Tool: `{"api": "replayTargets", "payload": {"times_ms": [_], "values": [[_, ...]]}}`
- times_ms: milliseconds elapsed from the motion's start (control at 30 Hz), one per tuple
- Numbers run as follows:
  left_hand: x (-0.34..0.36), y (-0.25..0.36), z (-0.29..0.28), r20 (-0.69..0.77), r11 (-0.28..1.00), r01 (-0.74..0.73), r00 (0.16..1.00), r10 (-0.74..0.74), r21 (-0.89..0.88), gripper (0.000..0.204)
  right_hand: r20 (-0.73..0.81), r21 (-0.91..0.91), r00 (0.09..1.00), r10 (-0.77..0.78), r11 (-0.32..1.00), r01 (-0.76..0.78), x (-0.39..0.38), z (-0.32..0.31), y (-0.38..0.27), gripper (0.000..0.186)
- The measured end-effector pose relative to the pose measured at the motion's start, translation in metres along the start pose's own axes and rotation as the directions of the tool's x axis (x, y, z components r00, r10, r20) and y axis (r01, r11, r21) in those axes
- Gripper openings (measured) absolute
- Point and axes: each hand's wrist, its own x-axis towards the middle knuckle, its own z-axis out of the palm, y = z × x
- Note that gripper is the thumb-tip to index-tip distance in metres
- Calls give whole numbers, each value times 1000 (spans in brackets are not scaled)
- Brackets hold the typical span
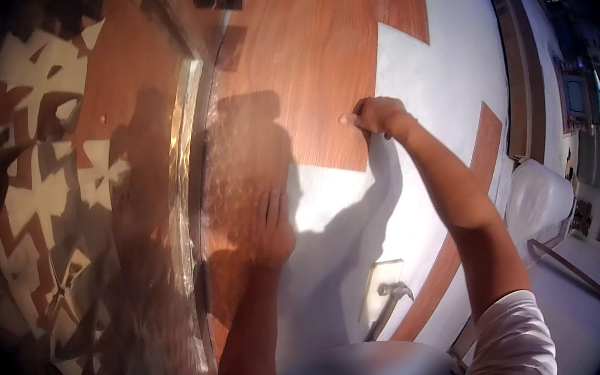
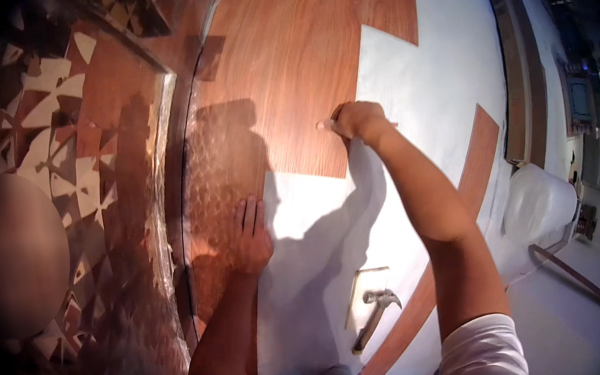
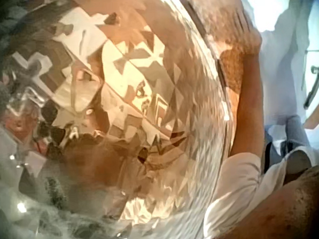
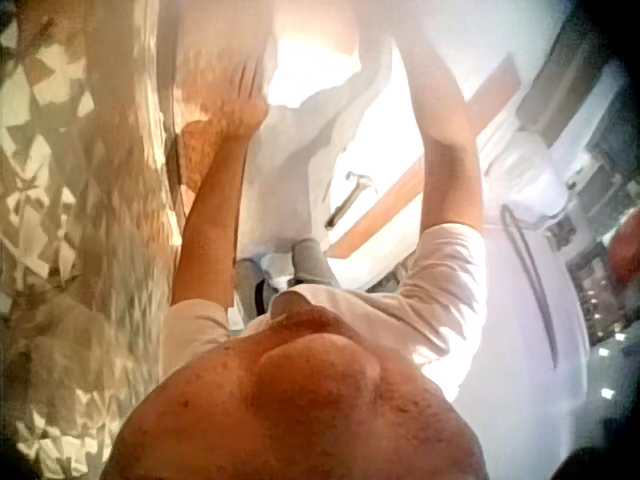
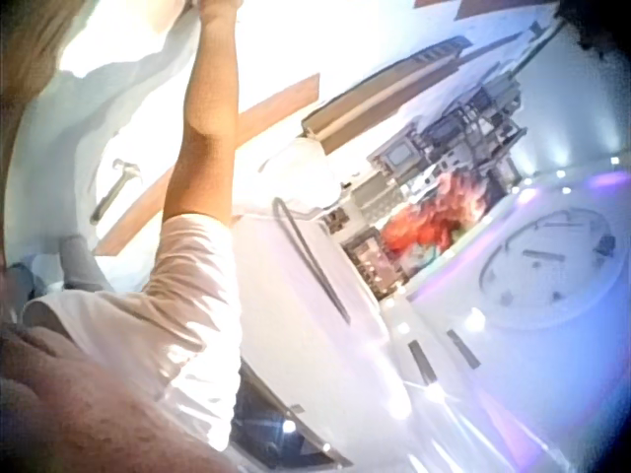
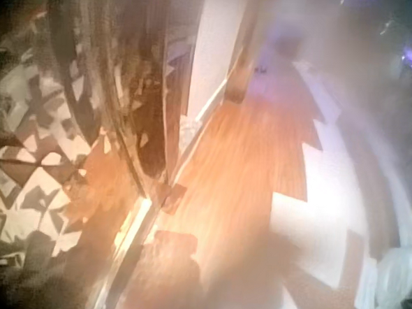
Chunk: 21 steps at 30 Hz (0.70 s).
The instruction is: The person positions wooden planks on a foam-covered floor and uses a hammer to tap a wooden block against the edge of the planks to secure them.
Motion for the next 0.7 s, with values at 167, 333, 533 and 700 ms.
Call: {"api": "replayTargets", "payload": {"times_ms": [167,333,533,700], "values": [[-5,3,11,-20,1000,1,1000,-1,4,52,-209,-61,976,-65,997,53,15,24,16,70],[-3,5,4,6,1000,6,1000,-6,20,52,-193,-11,980,-38,999,37,10,25,14,73],[-2,3,5,67,999,6,998,-9,45,52,-352,57,934,-65,994,91,4,47,30,73],[-2,8,4,31,1000,5,999,-5,4,51,-602,206,795,-77,947,248,-12,112,67,46]]}}
